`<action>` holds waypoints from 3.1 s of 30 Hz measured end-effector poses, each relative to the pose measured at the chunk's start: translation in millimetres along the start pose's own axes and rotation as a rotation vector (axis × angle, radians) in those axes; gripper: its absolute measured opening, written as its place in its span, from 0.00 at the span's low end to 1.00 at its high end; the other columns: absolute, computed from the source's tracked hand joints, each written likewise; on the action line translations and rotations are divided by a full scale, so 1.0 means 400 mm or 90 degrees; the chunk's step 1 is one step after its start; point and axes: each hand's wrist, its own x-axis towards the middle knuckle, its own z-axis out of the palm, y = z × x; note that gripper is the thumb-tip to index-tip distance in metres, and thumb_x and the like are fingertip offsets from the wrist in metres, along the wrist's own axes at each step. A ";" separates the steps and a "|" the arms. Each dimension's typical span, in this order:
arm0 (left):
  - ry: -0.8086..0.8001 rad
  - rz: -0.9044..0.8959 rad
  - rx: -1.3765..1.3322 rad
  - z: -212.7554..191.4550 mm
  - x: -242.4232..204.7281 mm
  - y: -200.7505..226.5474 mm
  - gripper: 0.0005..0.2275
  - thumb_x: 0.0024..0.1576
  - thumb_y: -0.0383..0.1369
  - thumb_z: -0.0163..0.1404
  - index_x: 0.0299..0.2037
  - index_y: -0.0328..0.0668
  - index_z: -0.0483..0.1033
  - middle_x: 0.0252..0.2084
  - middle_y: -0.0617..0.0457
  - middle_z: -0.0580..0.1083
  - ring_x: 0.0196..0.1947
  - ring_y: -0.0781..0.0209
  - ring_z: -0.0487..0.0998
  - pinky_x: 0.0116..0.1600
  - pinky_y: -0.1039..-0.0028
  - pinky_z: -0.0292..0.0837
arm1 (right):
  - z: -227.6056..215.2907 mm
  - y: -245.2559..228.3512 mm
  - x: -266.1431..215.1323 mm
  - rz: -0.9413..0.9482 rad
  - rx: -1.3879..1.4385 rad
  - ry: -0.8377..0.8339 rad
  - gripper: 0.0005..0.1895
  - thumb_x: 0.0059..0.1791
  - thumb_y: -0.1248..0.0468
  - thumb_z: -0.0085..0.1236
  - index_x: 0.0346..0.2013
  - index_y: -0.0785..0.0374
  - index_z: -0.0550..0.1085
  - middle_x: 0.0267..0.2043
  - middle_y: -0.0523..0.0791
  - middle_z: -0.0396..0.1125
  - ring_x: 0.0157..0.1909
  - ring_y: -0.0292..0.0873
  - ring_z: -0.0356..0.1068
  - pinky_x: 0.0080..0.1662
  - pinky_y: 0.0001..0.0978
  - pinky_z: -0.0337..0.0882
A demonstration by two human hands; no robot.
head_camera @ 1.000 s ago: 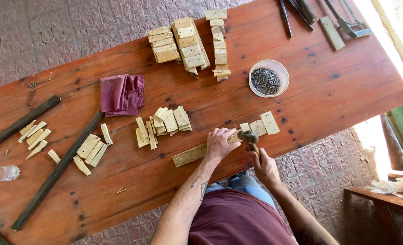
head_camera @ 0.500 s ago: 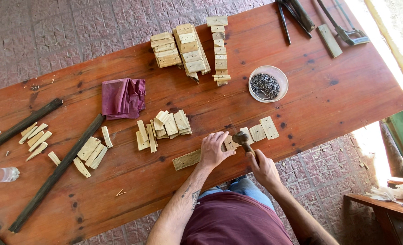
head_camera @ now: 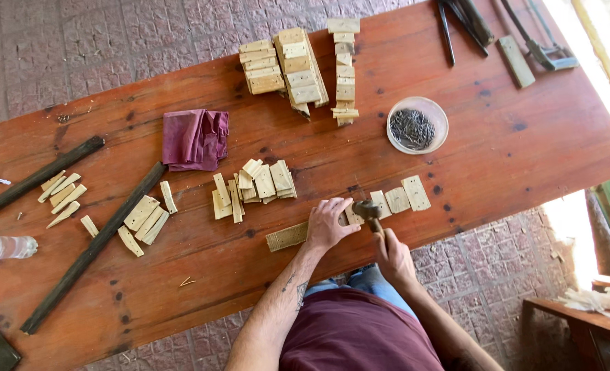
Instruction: The person assembles small wooden blocks into a linear structure by placing nails into pre-drilled holes and hammering them in. The person repeatedly picks up nails, positions them, and uses a hammer to secure the blocks together on a wooden workbench.
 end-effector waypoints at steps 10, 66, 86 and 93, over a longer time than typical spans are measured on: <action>0.011 0.070 0.058 0.036 0.080 0.084 0.45 0.48 0.66 0.63 0.78 0.62 0.76 0.71 0.55 0.78 0.74 0.51 0.76 0.73 0.50 0.69 | -0.096 0.084 0.044 0.106 0.082 0.108 0.24 0.68 0.41 0.50 0.45 0.56 0.76 0.33 0.60 0.80 0.48 0.75 0.82 0.52 0.75 0.74; -0.063 -0.030 0.149 0.235 0.266 0.340 0.49 0.48 0.70 0.65 0.85 0.74 0.69 0.71 0.56 0.80 0.79 0.51 0.73 0.81 0.49 0.62 | -0.567 0.357 0.380 -0.027 0.004 -0.119 0.24 0.65 0.37 0.48 0.42 0.53 0.72 0.29 0.55 0.83 0.44 0.67 0.86 0.51 0.68 0.79; 0.521 -0.416 0.101 -0.038 -0.110 0.087 0.13 0.71 0.30 0.56 0.58 0.58 0.93 0.51 0.53 0.83 0.52 0.49 0.86 0.60 0.58 0.80 | -0.595 0.655 0.602 -0.121 -0.340 -0.004 0.25 0.50 0.27 0.66 0.51 0.34 0.84 0.48 0.28 0.84 0.55 0.37 0.83 0.48 0.41 0.80; 0.437 -0.424 0.098 -0.025 -0.130 0.178 0.11 0.65 0.30 0.59 0.53 0.54 0.93 0.50 0.54 0.85 0.54 0.49 0.82 0.63 0.58 0.75 | -0.586 0.683 0.654 -0.199 -0.284 -0.002 0.23 0.49 0.36 0.74 0.55 0.35 0.84 0.52 0.33 0.84 0.57 0.44 0.83 0.53 0.46 0.82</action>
